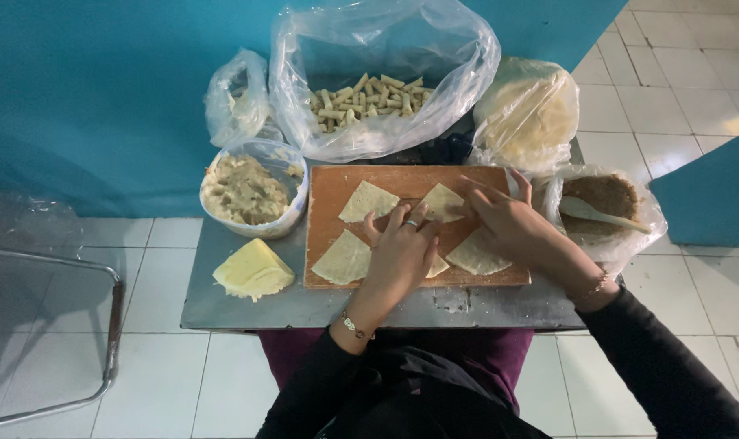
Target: The person folds triangular pastry wrappers on a wooden board, pressing and shaping them into filled triangles, and uses a spoon to add filling from a bag onto the wrappers. Folded pieces are set aside while more wrappers are laid out and filled on the board.
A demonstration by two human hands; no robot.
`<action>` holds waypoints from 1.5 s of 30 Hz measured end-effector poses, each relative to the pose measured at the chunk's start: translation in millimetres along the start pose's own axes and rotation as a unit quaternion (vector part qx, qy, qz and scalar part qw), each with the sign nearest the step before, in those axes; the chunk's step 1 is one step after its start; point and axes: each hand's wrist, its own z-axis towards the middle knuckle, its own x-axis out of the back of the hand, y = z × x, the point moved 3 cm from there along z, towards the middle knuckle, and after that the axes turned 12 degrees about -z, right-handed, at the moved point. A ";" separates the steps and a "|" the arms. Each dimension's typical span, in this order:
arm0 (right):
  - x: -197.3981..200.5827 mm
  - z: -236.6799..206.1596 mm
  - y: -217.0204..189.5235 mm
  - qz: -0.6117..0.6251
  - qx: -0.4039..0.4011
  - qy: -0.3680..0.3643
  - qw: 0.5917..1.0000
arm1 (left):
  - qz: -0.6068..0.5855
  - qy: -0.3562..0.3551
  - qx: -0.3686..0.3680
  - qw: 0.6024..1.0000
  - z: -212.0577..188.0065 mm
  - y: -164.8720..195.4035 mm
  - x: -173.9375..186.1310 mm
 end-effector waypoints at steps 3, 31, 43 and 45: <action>-0.1 5.4 5.3 0.053 -0.017 0.015 0.998 | 0.007 0.005 -0.007 1.000 -0.2 1.1 1.9; 3.3 1.0 -32.0 -0.045 0.093 0.076 0.992 | 0.016 -0.032 0.024 0.999 4.3 1.7 3.7; -0.6 13.9 -10.2 0.041 0.048 0.072 0.995 | -0.033 0.059 0.026 0.997 3.7 1.6 10.2; -4.8 16.2 -14.3 0.045 0.057 0.052 0.996 | -0.028 0.066 0.029 0.997 3.9 2.8 13.2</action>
